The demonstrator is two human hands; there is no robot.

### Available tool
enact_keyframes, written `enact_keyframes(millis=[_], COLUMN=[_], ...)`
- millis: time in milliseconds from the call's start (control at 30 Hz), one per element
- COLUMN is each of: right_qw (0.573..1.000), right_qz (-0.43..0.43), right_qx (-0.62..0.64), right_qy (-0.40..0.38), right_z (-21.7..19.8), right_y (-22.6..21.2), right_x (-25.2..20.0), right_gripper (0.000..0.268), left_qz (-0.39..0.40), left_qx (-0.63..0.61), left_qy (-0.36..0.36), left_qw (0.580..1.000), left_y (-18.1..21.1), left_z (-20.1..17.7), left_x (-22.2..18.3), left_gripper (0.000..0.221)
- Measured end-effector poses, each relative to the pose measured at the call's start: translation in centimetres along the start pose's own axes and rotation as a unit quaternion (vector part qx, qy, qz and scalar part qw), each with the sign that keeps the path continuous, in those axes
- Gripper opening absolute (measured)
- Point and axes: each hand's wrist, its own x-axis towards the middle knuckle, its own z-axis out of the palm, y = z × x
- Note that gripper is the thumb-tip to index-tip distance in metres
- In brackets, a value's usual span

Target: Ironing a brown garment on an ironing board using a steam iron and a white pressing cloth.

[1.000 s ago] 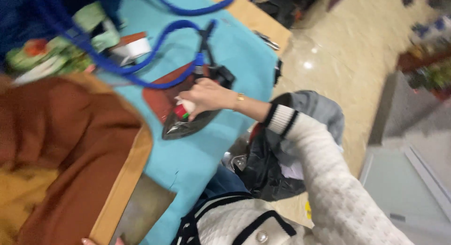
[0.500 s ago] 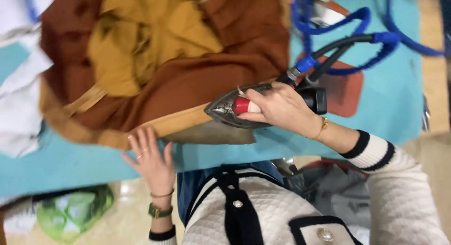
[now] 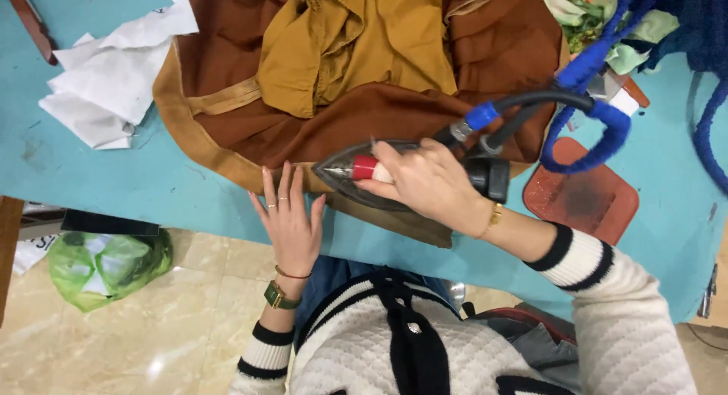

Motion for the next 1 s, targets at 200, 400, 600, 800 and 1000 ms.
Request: enact_keyframes(millis=[200, 400, 600, 800, 1000], right_qw=[0.993, 0.974, 0.982, 0.996, 0.999], right_qz=[0.093, 0.202, 0.177, 0.079, -0.016], right_qx=[-0.059, -0.084, -0.052, -0.039, -0.01], right_qy=[-0.043, -0.052, -0.045, -0.021, 0.041], right_z=[-1.2, -1.5, -2.0, -0.2, 2.2], right_y=[4.2, 9.7, 7.7, 2.4, -1.4], right_x=[-7.3, -15.9, -13.6, -5.1, 2.0], right_gripper=[0.048, 0.048, 0.051, 0.051, 0.055], left_qz=[0.016, 0.027, 0.02, -0.004, -0.035], left_qx=[0.016, 0.019, 0.015, 0.018, 0.008], left_qy=[-0.006, -0.027, -0.04, -0.032, 0.006], left_qw=[1.0, 0.999, 0.999, 0.999, 0.999], left_y=[0.3, -0.1, 0.3, 0.1, 0.6], left_z=[0.0, 0.8, 0.6, 0.4, -0.8], left_x=[-0.3, -1.5, -1.8, -2.3, -1.7], left_gripper=[0.056, 0.057, 0.059, 0.058, 0.053])
